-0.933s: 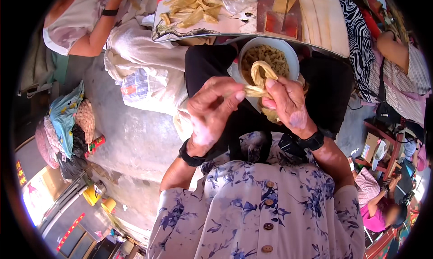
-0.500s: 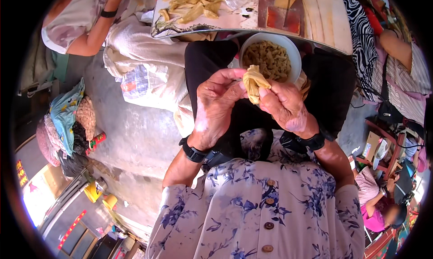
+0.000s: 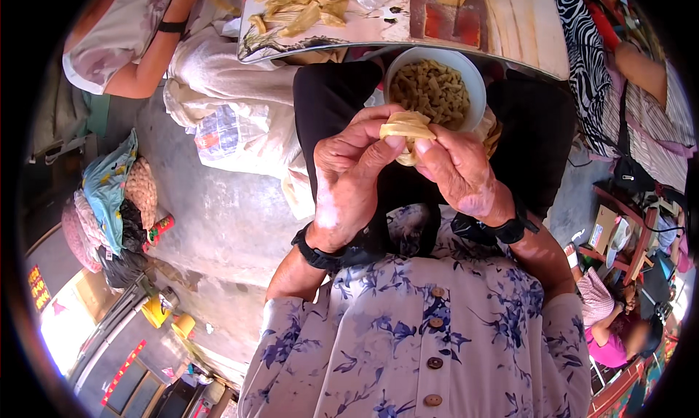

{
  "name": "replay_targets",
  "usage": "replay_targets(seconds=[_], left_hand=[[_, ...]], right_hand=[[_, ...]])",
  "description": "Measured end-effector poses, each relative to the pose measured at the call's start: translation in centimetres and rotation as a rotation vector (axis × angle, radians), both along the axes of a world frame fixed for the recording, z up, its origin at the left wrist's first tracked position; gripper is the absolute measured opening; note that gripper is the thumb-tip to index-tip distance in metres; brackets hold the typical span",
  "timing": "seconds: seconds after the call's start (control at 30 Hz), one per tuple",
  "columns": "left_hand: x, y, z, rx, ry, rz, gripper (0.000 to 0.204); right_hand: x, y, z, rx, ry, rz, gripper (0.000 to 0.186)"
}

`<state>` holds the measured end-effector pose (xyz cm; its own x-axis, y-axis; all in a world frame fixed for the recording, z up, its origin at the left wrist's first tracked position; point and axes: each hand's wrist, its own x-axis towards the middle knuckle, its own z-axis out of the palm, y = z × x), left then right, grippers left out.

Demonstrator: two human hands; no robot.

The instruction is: The person ties strips of tofu skin into knots by hand and puts them into a bowl.

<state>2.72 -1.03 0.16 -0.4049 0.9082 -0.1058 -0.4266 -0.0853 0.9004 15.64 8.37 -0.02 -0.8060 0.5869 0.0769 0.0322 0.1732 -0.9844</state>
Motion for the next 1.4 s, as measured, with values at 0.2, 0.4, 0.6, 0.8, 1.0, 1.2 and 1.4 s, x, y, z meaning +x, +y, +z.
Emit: replay_targets(seconds=[0.2, 0.4, 0.6, 0.8, 1.0, 1.2, 1.4], left_hand=[[0.0, 0.4, 0.0, 0.153, -0.294, -0.121, 0.019], [-0.1, 0.5, 0.2, 0.286, -0.352, -0.38, 0.011], [1.0, 1.0, 0.4, 0.114, -0.084, -0.09, 0.025], [1.6, 0.4, -0.3, -0.126, 0.02, -0.17, 0.024], [0.5, 0.1, 0.3, -0.12, -0.086, -0.32, 0.023], [-1.1, -0.5, 0.9, -0.126, 0.196, -0.437, 0.021], [-2.5, -0.4, 1.4, -0.056, 0.395, -0.511, 0.019]], right_hand=[[0.4, 0.5, 0.2, 0.198, 0.076, -0.035, 0.01], [0.9, 0.6, -0.7, 0.5, 0.152, 0.014, 0.036], [2.0, 0.9, -0.8, 0.781, -0.042, -0.001, 0.023], [2.2, 2.2, -0.2, 1.185, -0.098, -0.045, 0.026], [2.8, 3.6, 0.4, 1.102, -0.047, 0.048, 0.03], [4.6, 4.9, 1.4, 0.805, -0.021, 0.234, 0.039], [5.2, 5.2, 2.6, 0.743, 0.001, 0.277, 0.023]])
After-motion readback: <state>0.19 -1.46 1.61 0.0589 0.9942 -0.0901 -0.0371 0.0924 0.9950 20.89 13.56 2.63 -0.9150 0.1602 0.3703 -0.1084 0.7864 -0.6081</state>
